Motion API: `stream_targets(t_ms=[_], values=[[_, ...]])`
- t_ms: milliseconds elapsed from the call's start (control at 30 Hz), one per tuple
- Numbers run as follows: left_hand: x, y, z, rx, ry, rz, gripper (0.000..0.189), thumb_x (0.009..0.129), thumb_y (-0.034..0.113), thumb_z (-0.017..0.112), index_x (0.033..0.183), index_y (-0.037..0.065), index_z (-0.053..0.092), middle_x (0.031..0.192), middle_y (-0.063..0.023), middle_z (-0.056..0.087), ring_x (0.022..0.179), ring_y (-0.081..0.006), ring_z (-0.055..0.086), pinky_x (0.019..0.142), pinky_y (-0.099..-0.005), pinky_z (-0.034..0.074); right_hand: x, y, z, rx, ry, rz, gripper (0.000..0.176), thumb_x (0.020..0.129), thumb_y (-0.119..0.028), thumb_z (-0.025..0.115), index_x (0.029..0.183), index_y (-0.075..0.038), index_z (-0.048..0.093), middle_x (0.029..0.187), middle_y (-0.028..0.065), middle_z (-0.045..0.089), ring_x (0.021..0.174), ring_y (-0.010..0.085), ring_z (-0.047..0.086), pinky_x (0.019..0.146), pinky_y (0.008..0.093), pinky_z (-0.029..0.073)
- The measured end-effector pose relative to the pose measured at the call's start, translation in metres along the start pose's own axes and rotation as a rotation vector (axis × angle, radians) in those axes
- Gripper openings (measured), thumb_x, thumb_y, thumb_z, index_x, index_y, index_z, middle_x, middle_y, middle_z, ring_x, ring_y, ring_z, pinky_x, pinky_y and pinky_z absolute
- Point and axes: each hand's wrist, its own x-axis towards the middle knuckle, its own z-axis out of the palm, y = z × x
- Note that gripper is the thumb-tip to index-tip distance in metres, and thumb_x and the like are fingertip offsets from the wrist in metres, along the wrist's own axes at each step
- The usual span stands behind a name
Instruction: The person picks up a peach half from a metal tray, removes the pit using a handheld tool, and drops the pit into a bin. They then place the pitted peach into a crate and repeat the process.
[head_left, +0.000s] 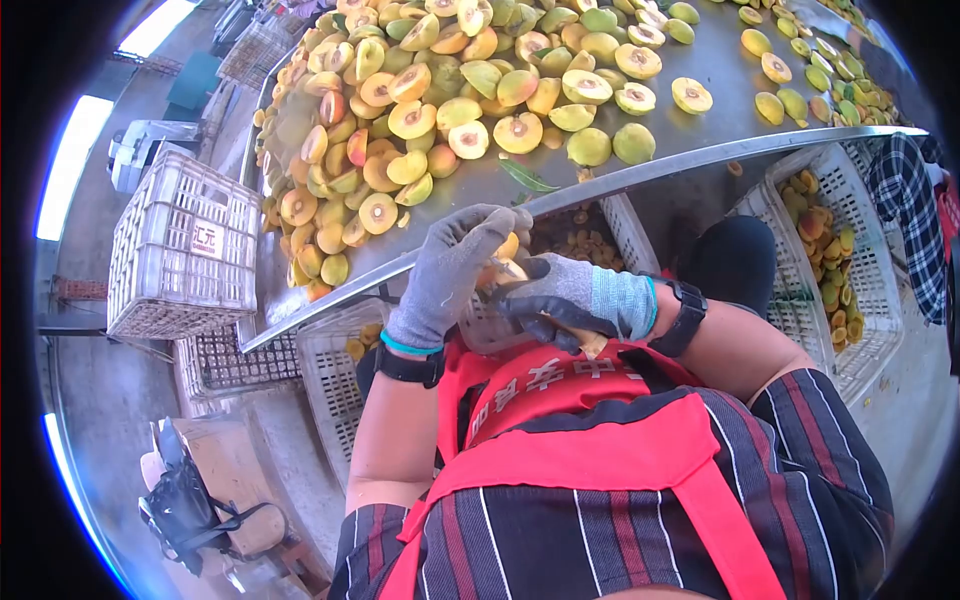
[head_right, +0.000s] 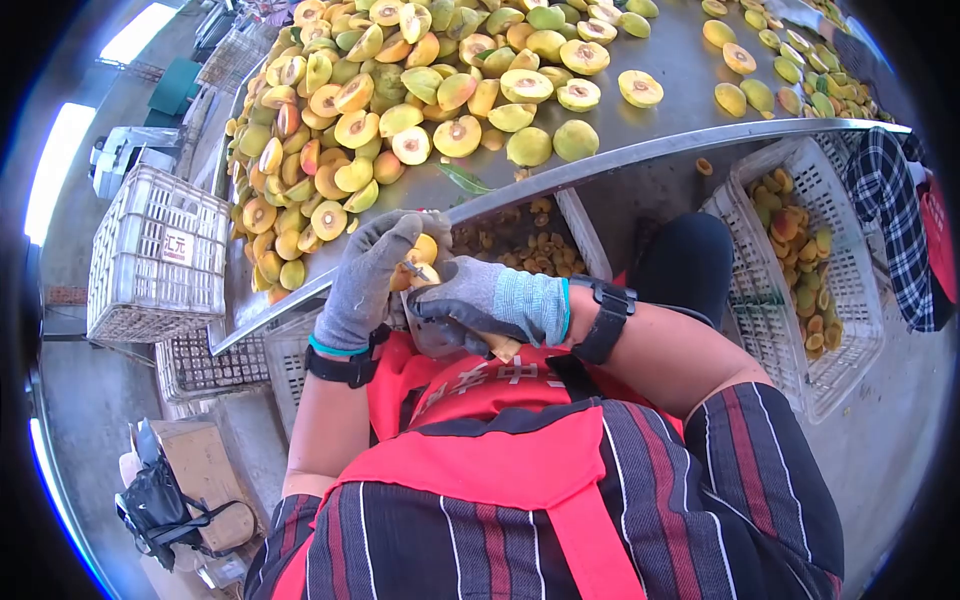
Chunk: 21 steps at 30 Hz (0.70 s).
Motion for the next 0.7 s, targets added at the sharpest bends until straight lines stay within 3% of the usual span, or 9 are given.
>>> stream_targets(t_ms=[100, 167, 267, 300, 400, 500, 533, 600, 700], values=[[0.004, -0.016, 0.000, -0.094, 0.048, 0.118, 0.022, 0.087, 0.018, 0.057, 0.098, 0.000, 0.062, 0.089, -0.0103, 0.063, 0.078, -0.0177, 0.061, 0.069, -0.0302, 0.052, 0.004, -0.013, 0.006, 0.224, 0.057, 0.287, 0.021, 0.087, -0.023, 0.051, 0.081, -0.003, 0.055, 0.056, 0.0028, 0.050, 0.040, 0.0117, 0.048, 0.036, 0.0252, 0.037], [0.000, -0.021, 0.008, -0.260, 0.058, 0.231, 0.020, 0.085, 0.015, 0.058, 0.099, 0.000, 0.061, 0.091, -0.0097, 0.063, 0.078, -0.0176, 0.061, 0.068, -0.0301, 0.052, 0.004, -0.014, 0.012, 1.024, 0.069, 0.518, 0.026, 0.088, -0.027, 0.052, 0.072, -0.006, 0.051, 0.051, 0.0003, 0.043, 0.037, 0.0103, 0.041, 0.035, 0.0247, 0.033], [-0.003, -0.028, 0.012, -0.368, 0.096, 0.220, 0.022, 0.086, 0.019, 0.058, 0.099, 0.001, 0.061, 0.092, -0.0106, 0.062, 0.079, -0.0198, 0.061, 0.067, -0.0310, 0.053, 0.000, -0.013, 0.017, 0.991, 0.077, 0.518, 0.031, 0.088, -0.030, 0.052, 0.066, -0.009, 0.046, 0.048, -0.0016, 0.037, 0.036, 0.0088, 0.036, 0.034, 0.0237, 0.030], [-0.005, -0.028, 0.014, -0.369, 0.097, 0.222, 0.022, 0.086, 0.019, 0.058, 0.099, 0.001, 0.061, 0.092, -0.0106, 0.062, 0.079, -0.0198, 0.061, 0.067, -0.0310, 0.053, -0.002, -0.014, 0.018, 1.013, 0.070, 0.521, 0.020, 0.091, -0.024, 0.050, 0.078, -0.008, 0.048, 0.050, -0.0011, 0.040, 0.032, 0.0077, 0.037, 0.032, 0.0218, 0.031], [-0.008, -0.029, 0.021, -0.428, 0.087, 0.238, 0.035, 0.086, 0.031, 0.056, 0.108, 0.004, 0.055, 0.090, -0.0110, 0.061, 0.075, -0.0228, 0.061, 0.065, -0.0342, 0.053, -0.003, -0.015, 0.021, 1.031, 0.079, 0.484, 0.019, 0.091, -0.022, 0.050, 0.078, -0.008, 0.048, 0.049, -0.0006, 0.041, 0.032, 0.0077, 0.037, 0.030, 0.0217, 0.031], [-0.001, -0.040, 0.021, -0.993, -0.034, 0.185, 0.041, 0.087, 0.039, 0.053, 0.110, 0.006, 0.048, 0.090, -0.0103, 0.058, 0.078, -0.0206, 0.059, 0.070, -0.0325, 0.050, 0.001, -0.026, 0.020, 1.093, -0.019, 0.270, 0.018, 0.090, -0.021, 0.050, 0.080, -0.007, 0.048, 0.049, 0.0004, 0.042, 0.032, 0.0078, 0.039, 0.029, 0.0212, 0.030], [-0.004, -0.046, 0.028, -0.707, 0.180, 0.251, 0.039, 0.089, 0.040, 0.049, 0.108, 0.006, 0.049, 0.090, -0.0094, 0.057, 0.080, -0.0191, 0.058, 0.069, -0.0310, 0.049, 0.002, -0.036, 0.017, 1.028, 0.087, 0.313, 0.017, 0.090, -0.019, 0.050, 0.080, -0.005, 0.048, 0.050, 0.0013, 0.042, 0.032, 0.0083, 0.040, 0.029, 0.0204, 0.030], [-0.007, -0.034, 0.031, -0.531, 0.219, 0.313, 0.042, 0.090, 0.041, 0.046, 0.110, 0.005, 0.050, 0.092, -0.0096, 0.057, 0.081, -0.0181, 0.058, 0.067, -0.0311, 0.049, 0.002, -0.033, 0.009, 0.876, 0.119, 0.224, 0.018, 0.090, -0.018, 0.050, 0.081, -0.003, 0.049, 0.050, 0.0018, 0.043, 0.033, 0.0084, 0.040, 0.029, 0.0198, 0.031], [-0.024, -0.022, -0.009, -0.488, 0.346, 0.256, 0.043, 0.092, 0.040, 0.041, 0.109, 0.001, 0.051, 0.097, -0.0124, 0.058, 0.079, -0.0211, 0.062, 0.062, -0.0283, 0.050, -0.014, -0.027, 0.001, 0.725, 0.098, 0.373, 0.020, 0.087, -0.021, 0.054, 0.084, -0.002, 0.052, 0.053, 0.0025, 0.046, 0.034, 0.0090, 0.041, 0.030, 0.0211, 0.032]])
